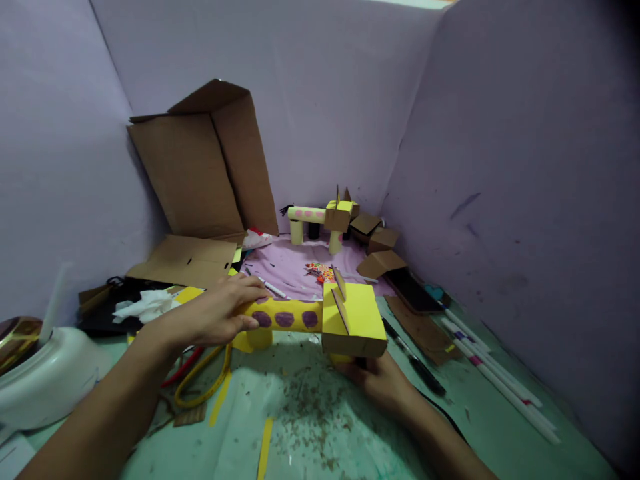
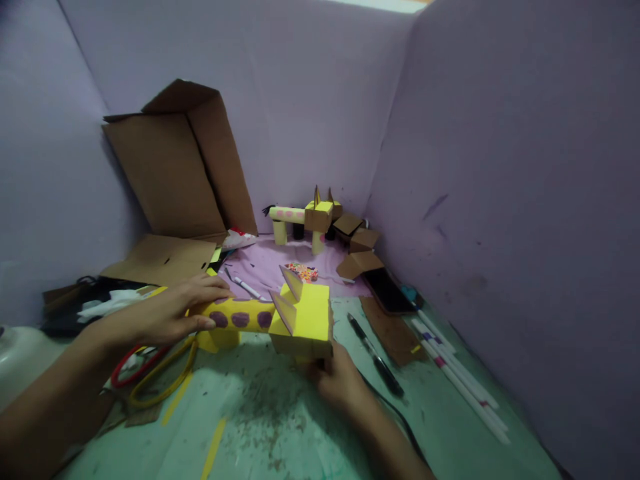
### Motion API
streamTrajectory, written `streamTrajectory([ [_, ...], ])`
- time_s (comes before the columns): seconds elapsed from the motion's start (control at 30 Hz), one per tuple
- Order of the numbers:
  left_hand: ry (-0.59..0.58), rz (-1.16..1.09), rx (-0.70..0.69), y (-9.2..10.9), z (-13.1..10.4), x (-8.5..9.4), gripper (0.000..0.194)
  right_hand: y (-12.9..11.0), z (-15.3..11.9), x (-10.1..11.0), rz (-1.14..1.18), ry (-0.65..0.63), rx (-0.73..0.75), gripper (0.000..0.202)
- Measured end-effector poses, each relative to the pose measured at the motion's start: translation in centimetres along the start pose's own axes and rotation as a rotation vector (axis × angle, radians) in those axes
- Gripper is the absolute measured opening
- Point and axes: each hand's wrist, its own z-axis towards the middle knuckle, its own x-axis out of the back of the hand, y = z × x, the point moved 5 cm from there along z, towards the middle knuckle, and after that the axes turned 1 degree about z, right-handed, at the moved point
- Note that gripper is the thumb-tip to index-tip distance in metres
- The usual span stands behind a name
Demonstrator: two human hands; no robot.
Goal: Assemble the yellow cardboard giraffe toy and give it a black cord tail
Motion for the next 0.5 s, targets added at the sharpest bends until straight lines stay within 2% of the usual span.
streamTrajectory([
  [0.23,0.01,-0.009,-0.006,0.11,-0.09,0.01,0.035,0.2,0.13,0.1,-0.039,0.003,-0.014,0.029],
  [0.5,0.014,-0.001,-0.01,0.07,-0.04,0.06,0.036,-0.29,0.15,0.11,-0.035,0.0,0.009,0.035],
])
